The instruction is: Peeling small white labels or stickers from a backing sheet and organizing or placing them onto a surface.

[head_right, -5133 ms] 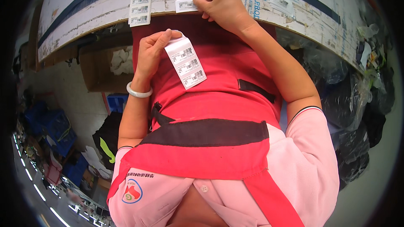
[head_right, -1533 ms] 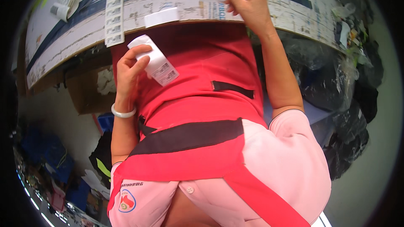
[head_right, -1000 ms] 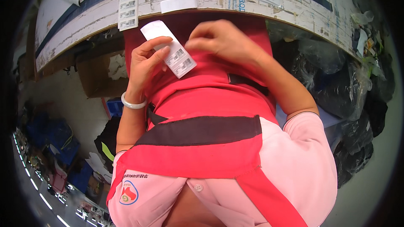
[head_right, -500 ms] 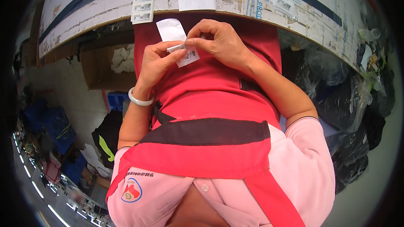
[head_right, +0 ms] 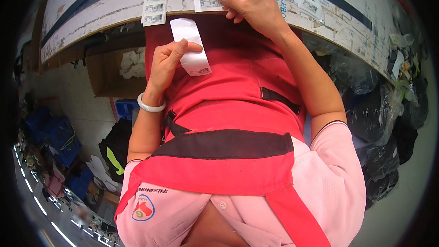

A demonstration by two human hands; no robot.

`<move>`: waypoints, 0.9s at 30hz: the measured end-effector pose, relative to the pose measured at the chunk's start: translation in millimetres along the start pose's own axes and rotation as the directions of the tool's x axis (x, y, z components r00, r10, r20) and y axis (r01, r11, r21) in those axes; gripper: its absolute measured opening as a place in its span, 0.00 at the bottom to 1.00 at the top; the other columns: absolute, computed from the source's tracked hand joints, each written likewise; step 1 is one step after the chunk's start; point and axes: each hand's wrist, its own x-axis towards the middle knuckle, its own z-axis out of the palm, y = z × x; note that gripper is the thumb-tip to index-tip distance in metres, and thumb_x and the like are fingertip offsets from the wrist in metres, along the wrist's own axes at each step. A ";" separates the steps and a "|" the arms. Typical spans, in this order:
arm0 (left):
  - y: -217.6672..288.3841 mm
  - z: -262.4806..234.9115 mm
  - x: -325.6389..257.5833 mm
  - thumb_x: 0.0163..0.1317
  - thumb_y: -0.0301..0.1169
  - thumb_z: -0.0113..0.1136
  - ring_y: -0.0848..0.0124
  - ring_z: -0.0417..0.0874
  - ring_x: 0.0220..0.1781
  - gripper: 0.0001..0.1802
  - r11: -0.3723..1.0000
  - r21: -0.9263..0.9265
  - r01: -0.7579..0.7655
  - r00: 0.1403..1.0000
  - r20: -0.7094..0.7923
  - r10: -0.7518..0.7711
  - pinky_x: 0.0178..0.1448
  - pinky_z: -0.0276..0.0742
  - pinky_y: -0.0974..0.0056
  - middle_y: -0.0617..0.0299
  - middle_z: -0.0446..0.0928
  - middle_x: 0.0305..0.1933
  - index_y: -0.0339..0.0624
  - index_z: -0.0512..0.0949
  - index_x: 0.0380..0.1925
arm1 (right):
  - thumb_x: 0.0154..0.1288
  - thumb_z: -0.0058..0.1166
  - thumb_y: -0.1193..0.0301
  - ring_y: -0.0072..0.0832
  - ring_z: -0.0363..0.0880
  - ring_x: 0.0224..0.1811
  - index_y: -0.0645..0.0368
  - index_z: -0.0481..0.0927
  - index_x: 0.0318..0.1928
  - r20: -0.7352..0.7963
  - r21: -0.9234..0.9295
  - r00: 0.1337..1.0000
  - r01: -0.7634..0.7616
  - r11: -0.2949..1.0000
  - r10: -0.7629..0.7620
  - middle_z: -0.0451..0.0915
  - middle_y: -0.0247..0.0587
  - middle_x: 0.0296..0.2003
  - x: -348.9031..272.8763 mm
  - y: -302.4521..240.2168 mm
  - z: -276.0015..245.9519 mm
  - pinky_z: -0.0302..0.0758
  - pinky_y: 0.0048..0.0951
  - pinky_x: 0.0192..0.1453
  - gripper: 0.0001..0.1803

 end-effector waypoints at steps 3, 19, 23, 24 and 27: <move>-1.4 0.4 0.1 0.70 0.43 0.54 0.77 0.79 0.36 0.21 1.000 -0.012 0.015 1.000 0.002 -0.015 0.42 0.74 0.72 0.61 0.84 0.34 0.34 0.84 0.36 | 0.65 0.58 0.67 0.16 0.78 0.26 0.65 0.81 0.39 -0.003 -0.029 1.000 0.005 1.000 -0.005 0.80 0.34 0.28 4.2 1.5 3.0 0.77 0.17 0.29 0.12; -5.8 1.8 0.9 0.69 0.42 0.55 0.80 0.76 0.33 0.20 1.000 0.019 0.014 1.000 -0.010 -0.014 0.39 0.71 0.73 0.64 0.83 0.31 0.35 0.85 0.35 | 0.65 0.57 0.66 0.17 0.78 0.25 0.65 0.81 0.37 -0.009 -0.103 1.000 0.003 0.995 -0.004 0.80 0.34 0.26 7.1 3.8 7.3 0.78 0.19 0.29 0.12; -6.3 2.1 1.4 0.69 0.42 0.55 0.80 0.75 0.32 0.20 0.999 0.028 0.017 1.000 -0.014 -0.016 0.38 0.71 0.73 0.64 0.83 0.31 0.35 0.85 0.35 | 0.65 0.58 0.66 0.15 0.77 0.24 0.64 0.81 0.38 -0.021 -0.117 1.000 0.006 0.993 -0.008 0.80 0.33 0.26 7.6 4.6 9.5 0.76 0.18 0.28 0.12; -6.4 2.1 1.8 0.69 0.42 0.55 0.80 0.75 0.32 0.20 0.999 0.033 0.003 1.000 -0.014 -0.003 0.38 0.71 0.73 0.64 0.83 0.31 0.35 0.85 0.35 | 0.65 0.58 0.67 0.14 0.76 0.24 0.64 0.81 0.39 -0.021 -0.121 1.000 0.010 0.993 -0.012 0.79 0.31 0.26 7.7 4.9 10.1 0.75 0.16 0.26 0.12; -7.8 2.7 1.2 0.69 0.41 0.55 0.80 0.76 0.33 0.20 0.999 0.034 0.019 1.000 -0.019 -0.018 0.39 0.71 0.73 0.63 0.83 0.32 0.34 0.85 0.35 | 0.66 0.58 0.66 0.14 0.76 0.24 0.64 0.81 0.39 -0.044 -0.210 0.999 0.021 0.978 -0.031 0.79 0.32 0.27 5.1 0.1 15.9 0.75 0.17 0.26 0.12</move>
